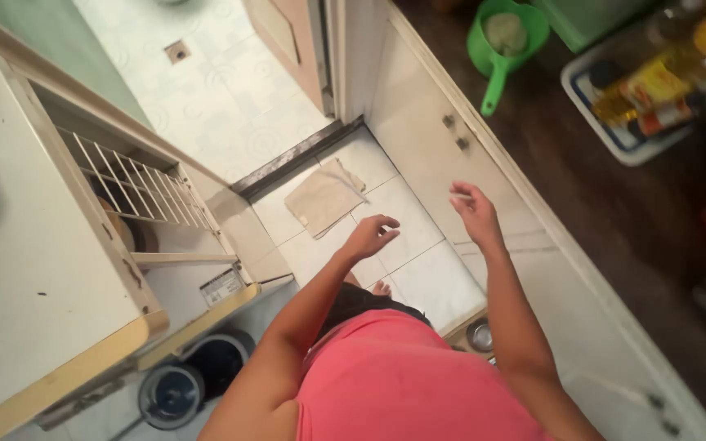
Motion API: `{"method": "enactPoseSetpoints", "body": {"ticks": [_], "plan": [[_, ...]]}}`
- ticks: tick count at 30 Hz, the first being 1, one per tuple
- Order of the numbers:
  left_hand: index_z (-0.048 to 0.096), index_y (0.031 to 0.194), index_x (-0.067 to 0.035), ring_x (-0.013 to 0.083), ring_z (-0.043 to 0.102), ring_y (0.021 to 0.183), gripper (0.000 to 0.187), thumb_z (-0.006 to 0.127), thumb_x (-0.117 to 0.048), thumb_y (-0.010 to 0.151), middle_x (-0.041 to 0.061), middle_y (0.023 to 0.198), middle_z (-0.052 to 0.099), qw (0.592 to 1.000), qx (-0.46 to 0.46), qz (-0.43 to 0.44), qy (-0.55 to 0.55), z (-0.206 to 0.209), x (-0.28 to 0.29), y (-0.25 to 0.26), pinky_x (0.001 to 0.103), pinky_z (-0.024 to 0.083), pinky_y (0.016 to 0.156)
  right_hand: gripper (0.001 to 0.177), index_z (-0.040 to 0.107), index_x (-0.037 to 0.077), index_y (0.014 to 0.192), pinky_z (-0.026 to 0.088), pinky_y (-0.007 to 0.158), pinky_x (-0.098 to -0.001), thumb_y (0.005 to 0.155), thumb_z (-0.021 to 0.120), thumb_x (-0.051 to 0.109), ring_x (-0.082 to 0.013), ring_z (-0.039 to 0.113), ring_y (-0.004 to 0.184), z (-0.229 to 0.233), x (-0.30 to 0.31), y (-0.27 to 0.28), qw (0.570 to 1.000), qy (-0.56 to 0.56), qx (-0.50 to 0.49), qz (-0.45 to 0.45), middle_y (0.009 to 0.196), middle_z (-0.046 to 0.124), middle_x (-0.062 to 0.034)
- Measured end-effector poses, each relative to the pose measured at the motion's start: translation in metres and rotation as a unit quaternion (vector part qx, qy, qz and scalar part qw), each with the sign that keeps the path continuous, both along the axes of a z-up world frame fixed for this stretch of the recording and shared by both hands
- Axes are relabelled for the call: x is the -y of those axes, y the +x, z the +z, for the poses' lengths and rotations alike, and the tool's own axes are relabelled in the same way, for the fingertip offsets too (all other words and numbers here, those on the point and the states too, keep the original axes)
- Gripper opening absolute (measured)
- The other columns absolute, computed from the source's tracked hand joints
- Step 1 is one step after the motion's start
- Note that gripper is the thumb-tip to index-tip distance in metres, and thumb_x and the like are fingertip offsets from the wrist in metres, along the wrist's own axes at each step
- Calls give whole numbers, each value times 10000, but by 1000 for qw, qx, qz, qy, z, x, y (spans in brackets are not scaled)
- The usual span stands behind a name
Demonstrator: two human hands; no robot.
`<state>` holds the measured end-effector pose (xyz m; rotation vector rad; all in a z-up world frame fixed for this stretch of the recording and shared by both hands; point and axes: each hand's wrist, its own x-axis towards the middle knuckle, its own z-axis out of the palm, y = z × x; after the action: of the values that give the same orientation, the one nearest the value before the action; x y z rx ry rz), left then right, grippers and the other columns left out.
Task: The person cleans a toilet by pouring liquid cleaner into the bowl, scrubbing with a brush, and wiping the exterior surfaces with a cloth and a green dustpan. The person also retrieves a cloth from a nearby room and returns to the bathroom to continue wiping.
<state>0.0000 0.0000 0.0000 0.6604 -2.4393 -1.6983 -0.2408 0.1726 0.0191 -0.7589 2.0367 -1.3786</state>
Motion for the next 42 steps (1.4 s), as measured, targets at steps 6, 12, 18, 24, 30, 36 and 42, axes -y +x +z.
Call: {"method": "enactPoseSetpoints", "body": {"ticks": [6, 12, 18, 24, 30, 36, 42], "plan": [[773, 1093, -93, 226, 727, 882, 265, 707, -271, 908, 96, 1104, 752, 994, 54, 87, -36, 14, 68, -23, 369, 547, 771, 327, 619, 29, 1310, 544, 915, -260, 986, 657, 55, -123, 671, 1101, 55, 120, -27, 990, -110, 27, 87, 1265, 681, -42], [765, 1083, -55, 223, 733, 839, 297, 707, -294, 916, 118, 1035, 761, 989, -14, 148, 21, -23, 180, -66, 351, 580, 780, 360, 597, 22, 1352, 549, 916, -262, 996, 648, 41, -144, 681, 1098, 52, 241, -76, 984, -126, 27, 120, 1289, 669, -59], [767, 1081, -43, 244, 707, 870, 272, 701, -280, 963, 139, 1025, 760, 986, -10, 160, 45, -42, 293, -70, 362, 561, 809, 396, 590, 20, 1362, 577, 863, -281, 968, 631, 36, -172, 712, 1052, 4, 374, -89, 984, -60, 103, 135, 1280, 679, -78], [790, 978, -40, 229, 744, 838, 261, 782, -253, 827, 119, 978, 767, 971, -41, 234, 32, -40, 398, -47, 342, 586, 744, 358, 618, 18, 1329, 588, 865, -283, 972, 623, 52, -170, 714, 1046, -20, 475, -80, 969, -7, 159, 187, 1276, 682, -65], [790, 1024, -45, 218, 734, 816, 286, 765, -294, 886, 113, 957, 782, 935, 1, 353, 47, -33, 470, -36, 323, 577, 755, 388, 662, 48, 1292, 567, 817, -282, 909, 711, 92, -119, 680, 959, -51, 599, -76, 947, 24, 146, 286, 1220, 713, -54], [789, 1025, -46, 220, 733, 835, 288, 745, -305, 908, 124, 964, 782, 887, 14, 461, 12, -61, 548, -15, 332, 565, 768, 372, 715, 74, 1282, 558, 786, -306, 920, 734, 158, -146, 663, 859, -62, 758, -56, 893, 118, 73, 429, 1056, 744, -117], [778, 1030, -53, 222, 719, 815, 265, 741, -281, 901, 103, 987, 786, 815, -29, 579, -10, -44, 619, -8, 331, 571, 748, 354, 704, 58, 1256, 565, 835, -301, 912, 696, 143, -143, 670, 954, -35, 899, -18, 849, 80, 88, 514, 1203, 716, -72]]}}
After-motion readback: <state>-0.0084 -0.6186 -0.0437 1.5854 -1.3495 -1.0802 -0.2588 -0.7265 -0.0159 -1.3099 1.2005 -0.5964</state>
